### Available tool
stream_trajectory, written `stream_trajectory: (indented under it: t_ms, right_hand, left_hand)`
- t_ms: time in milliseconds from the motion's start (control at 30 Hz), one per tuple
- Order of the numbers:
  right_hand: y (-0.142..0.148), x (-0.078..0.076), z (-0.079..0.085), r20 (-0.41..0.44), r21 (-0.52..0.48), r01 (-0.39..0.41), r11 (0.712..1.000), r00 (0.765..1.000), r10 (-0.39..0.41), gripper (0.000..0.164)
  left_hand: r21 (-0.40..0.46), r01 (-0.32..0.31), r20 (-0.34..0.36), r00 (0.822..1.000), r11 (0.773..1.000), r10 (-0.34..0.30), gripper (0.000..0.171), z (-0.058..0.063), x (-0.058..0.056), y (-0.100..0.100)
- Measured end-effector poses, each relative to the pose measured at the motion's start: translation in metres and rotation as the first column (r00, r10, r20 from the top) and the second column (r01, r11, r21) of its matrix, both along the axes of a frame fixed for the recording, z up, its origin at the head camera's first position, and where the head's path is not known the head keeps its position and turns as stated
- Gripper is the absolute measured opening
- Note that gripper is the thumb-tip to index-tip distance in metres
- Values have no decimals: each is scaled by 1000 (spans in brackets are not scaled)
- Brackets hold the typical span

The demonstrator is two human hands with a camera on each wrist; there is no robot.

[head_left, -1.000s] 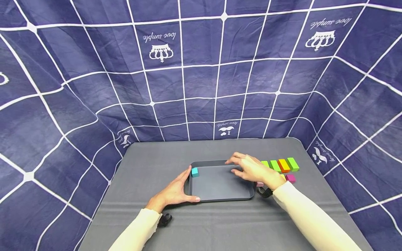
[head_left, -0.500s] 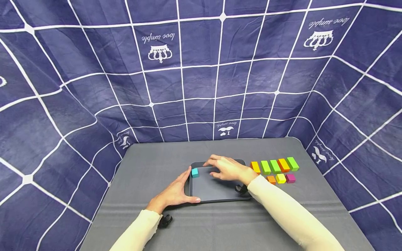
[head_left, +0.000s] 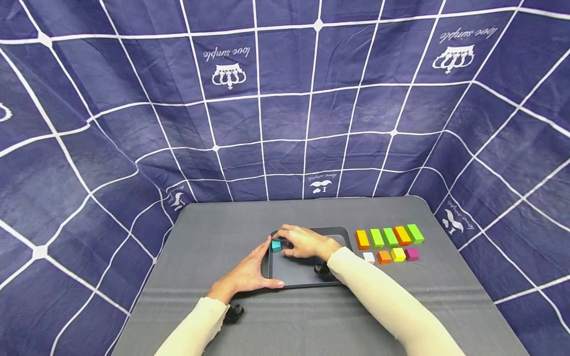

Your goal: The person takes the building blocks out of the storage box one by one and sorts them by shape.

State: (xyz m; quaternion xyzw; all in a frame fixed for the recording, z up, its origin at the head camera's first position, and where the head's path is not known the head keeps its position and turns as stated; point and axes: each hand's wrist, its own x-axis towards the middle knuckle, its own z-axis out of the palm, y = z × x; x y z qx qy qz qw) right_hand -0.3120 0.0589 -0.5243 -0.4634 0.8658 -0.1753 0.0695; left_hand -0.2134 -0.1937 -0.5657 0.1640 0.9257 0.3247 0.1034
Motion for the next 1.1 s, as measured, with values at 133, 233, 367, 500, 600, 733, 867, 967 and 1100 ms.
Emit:
stream_trajectory:
  t_ms: [133,233,367,500,600,733,867,967,1100]
  right_hand:
    - [-4,1,-4,10,0,3,1000,1000,-3,49]
    - [-7,2,-5,30,-28,-14,999,999,15,43]
    - [-11,0,-9,56,-67,-47,997,997,51,33]
    - [-13,0,-10,77,-72,-55,996,995,61,28]
    - [-13,1,-9,82,-55,-39,998,996,44,27]
    - [-13,2,-6,72,-50,-42,998,996,45,27]
    - [-14,3,-3,73,-59,-50,997,996,54,27]
    - [-13,4,-1,77,-56,-45,997,996,49,27]
    - [-13,4,-1,67,-55,-45,997,997,49,26]
  left_hand:
    - [6,0,14,1000,1000,0,148,0,-1,3]
    - [12,1,14,1000,1000,-1,148,0,-1,2]
    - [21,6,0,1000,1000,-6,148,-1,0,1]
    - [21,6,-8,1000,1000,-5,149,-1,1,1]
    - [19,14,2,1000,1000,-14,148,0,1,2]
    - [14,7,5,1000,1000,-7,148,1,2,1]
    - [16,-2,3,1000,1000,2,148,1,1,0]
    - [18,5,7,1000,1000,-5,147,1,0,-1]
    - [21,6,6,1000,1000,-6,147,1,-1,-1]
